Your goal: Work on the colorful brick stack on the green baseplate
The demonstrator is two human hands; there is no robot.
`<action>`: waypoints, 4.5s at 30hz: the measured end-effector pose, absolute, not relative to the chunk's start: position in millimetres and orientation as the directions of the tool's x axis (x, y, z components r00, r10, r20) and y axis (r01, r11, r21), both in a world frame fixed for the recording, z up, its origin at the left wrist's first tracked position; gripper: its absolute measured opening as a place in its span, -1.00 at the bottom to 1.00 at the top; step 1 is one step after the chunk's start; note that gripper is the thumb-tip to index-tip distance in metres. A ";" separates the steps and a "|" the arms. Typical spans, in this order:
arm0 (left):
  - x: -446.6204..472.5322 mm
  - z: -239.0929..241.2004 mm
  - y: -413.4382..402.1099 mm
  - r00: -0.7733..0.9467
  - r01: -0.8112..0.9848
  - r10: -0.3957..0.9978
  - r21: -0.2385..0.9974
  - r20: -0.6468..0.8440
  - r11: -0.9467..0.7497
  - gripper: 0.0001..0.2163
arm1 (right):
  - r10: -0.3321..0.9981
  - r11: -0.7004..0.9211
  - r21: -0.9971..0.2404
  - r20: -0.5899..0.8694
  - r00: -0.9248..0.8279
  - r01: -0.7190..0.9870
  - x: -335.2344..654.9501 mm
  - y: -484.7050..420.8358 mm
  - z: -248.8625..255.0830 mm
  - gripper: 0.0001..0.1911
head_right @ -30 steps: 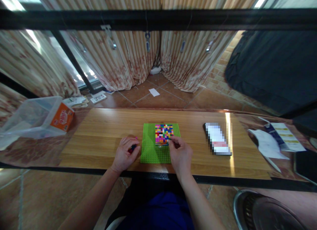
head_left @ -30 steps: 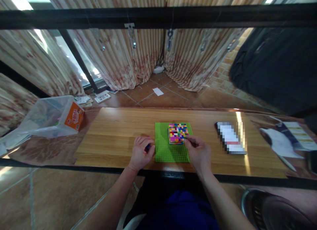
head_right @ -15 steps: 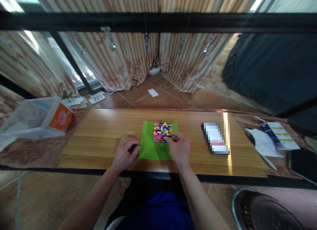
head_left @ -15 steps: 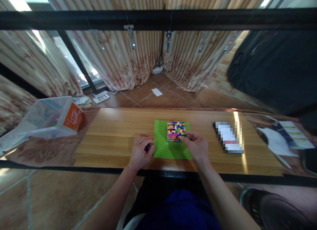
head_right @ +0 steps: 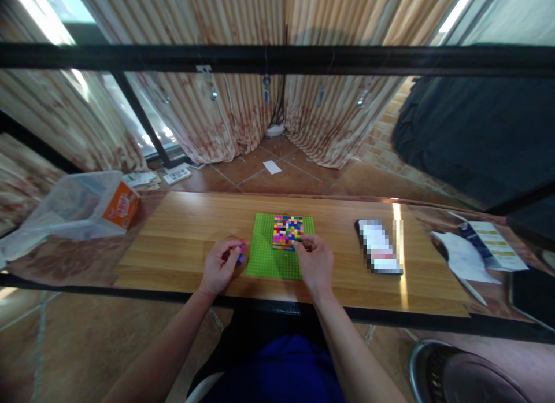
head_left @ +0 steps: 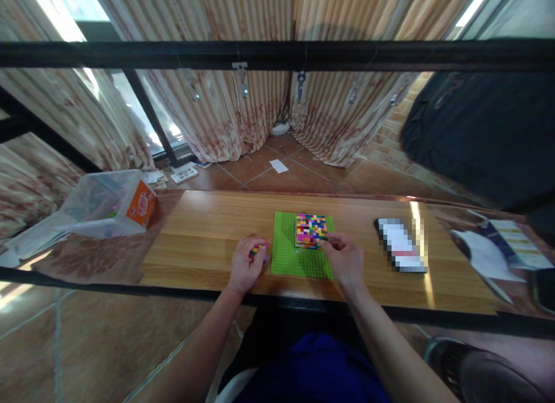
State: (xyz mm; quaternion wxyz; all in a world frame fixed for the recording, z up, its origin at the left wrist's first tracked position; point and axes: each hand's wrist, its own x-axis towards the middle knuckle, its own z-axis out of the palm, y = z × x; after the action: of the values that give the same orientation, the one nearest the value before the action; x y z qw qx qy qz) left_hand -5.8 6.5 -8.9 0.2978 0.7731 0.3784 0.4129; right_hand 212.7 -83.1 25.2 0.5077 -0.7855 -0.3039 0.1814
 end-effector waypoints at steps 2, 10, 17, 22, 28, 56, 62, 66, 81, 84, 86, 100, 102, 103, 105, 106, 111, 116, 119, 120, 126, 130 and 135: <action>-7.1 -12.3 7.7 0.270 0.322 0.890 0.837 0.367 -0.442 -0.85 | 0.679 -0.249 -0.919 0.060 0.731 0.306 201.4 -88.0 25.4 -0.70; -7.8 -21.6 11.1 0.137 0.209 0.968 0.949 0.209 -0.235 -0.81 | 0.882 -0.140 -0.870 0.108 0.460 0.472 149.2 -98.2 8.7 -0.79; -8.0 -21.4 11.1 0.098 0.131 0.979 0.973 0.178 -0.190 -0.75 | 0.954 -0.039 -0.682 0.191 0.230 0.730 128.7 -85.6 -1.0 -0.77; -7.6 -15.2 10.5 0.083 0.109 0.976 0.972 0.202 -0.210 -0.69 | 0.962 0.017 -0.541 0.237 0.133 0.841 118.0 -69.7 -2.7 -0.72; -8.9 -18.2 11.5 0.093 0.127 0.973 0.967 0.211 -0.222 -0.71 | 0.955 0.016 -0.473 0.269 0.127 0.881 109.6 -61.5 -8.1 -0.79; -7.0 -3.0 2.4 0.481 0.246 0.770 0.779 0.418 -0.577 -0.88 | 0.889 0.015 -0.985 0.092 0.448 0.172 114.6 -65.4 -4.2 -0.73; -6.4 -2.2 4.0 0.459 0.265 0.782 0.775 0.423 -0.574 -0.94 | 0.878 0.010 -0.942 0.170 0.448 0.337 115.9 -64.8 -2.8 -0.69; -6.5 -3.8 4.6 0.459 0.269 0.786 0.779 0.414 -0.567 -0.93 | 0.867 0.027 -0.907 0.230 0.441 0.420 117.9 -66.6 -0.6 -0.69; -6.5 -8.5 5.8 0.392 0.317 0.827 0.785 0.403 -0.533 -0.91 | 0.772 -0.046 -0.829 0.325 0.546 0.558 185.7 -117.7 8.3 -0.81; -6.7 -9.5 6.1 0.390 0.317 0.828 0.786 0.402 -0.531 -0.90 | 0.754 -0.065 -0.813 0.340 0.562 0.579 194.3 -120.6 12.0 -0.79; -6.8 -10.7 6.4 0.386 0.316 0.829 0.786 0.404 -0.531 -0.90 | 0.750 -0.071 -0.799 0.352 0.560 0.597 198.4 -120.9 14.1 -0.79; -5.8 -14.8 7.5 0.349 0.292 0.854 0.821 0.386 -0.490 -0.89 | 0.722 -0.041 -0.759 0.427 0.544 0.650 215.6 -115.2 12.6 -0.82; -5.5 -13.9 7.4 0.350 0.290 0.854 0.822 0.386 -0.490 -0.89 | 0.716 -0.033 -0.754 0.440 0.543 0.656 215.8 -111.0 14.4 -0.82; -5.3 -13.5 7.3 0.350 0.293 0.854 0.821 0.386 -0.491 -0.89 | 0.712 -0.031 -0.752 0.445 0.543 0.658 215.6 -108.8 15.3 -0.82; -5.2 -13.0 7.1 0.350 0.301 0.854 0.817 0.384 -0.491 -0.90 | 0.703 -0.030 -0.752 0.453 0.549 0.659 214.9 -104.3 16.6 -0.83; -5.2 -12.9 7.0 0.350 0.303 0.855 0.817 0.383 -0.490 -0.90 | 0.700 -0.034 -0.751 0.453 0.552 0.660 214.5 -102.2 16.8 -0.83; -5.4 -13.4 6.9 0.353 0.291 0.853 0.822 0.383 -0.490 -0.89 | 0.704 -0.084 -0.725 0.443 0.556 0.684 213.4 -95.0 12.9 -0.83; -5.3 -12.7 7.0 0.360 0.291 0.851 0.821 0.383 -0.492 -0.90 | 0.724 -0.098 -0.685 0.449 0.524 0.722 212.5 -91.9 8.1 -0.80; -5.2 -13.1 7.3 0.361 0.291 0.846 0.814 0.393 -0.502 -0.90 | 0.724 -0.094 -0.678 0.456 0.517 0.729 212.3 -90.6 7.7 -0.79; -5.2 -13.6 7.5 0.359 0.289 0.845 0.814 0.396 -0.504 -0.90 | 0.725 -0.095 -0.675 0.457 0.516 0.731 212.4 -90.3 7.8 -0.79; -5.5 -15.2 7.9 0.359 0.300 0.850 0.815 0.386 -0.497 -0.89 | 0.718 -0.115 -0.658 0.463 0.520 0.744 213.0 -91.6 8.0 -0.81; -5.5 -13.4 7.1 0.352 0.312 0.855 0.814 0.381 -0.491 -0.90 | 0.708 -0.112 -0.662 0.471 0.527 0.741 213.3 -95.2 6.7 -0.81; -5.6 -12.3 6.7 0.361 0.316 0.855 0.814 0.372 -0.487 -0.89 | 0.698 -0.128 -0.639 0.485 0.526 0.759 214.9 -102.0 5.9 -0.78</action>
State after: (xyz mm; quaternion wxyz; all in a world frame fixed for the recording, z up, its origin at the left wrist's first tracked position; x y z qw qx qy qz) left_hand -5.6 6.7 -12.3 0.3270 0.7574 0.3865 0.4124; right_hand 214.9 -102.0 5.9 0.4476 -0.7501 -0.4857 -0.0336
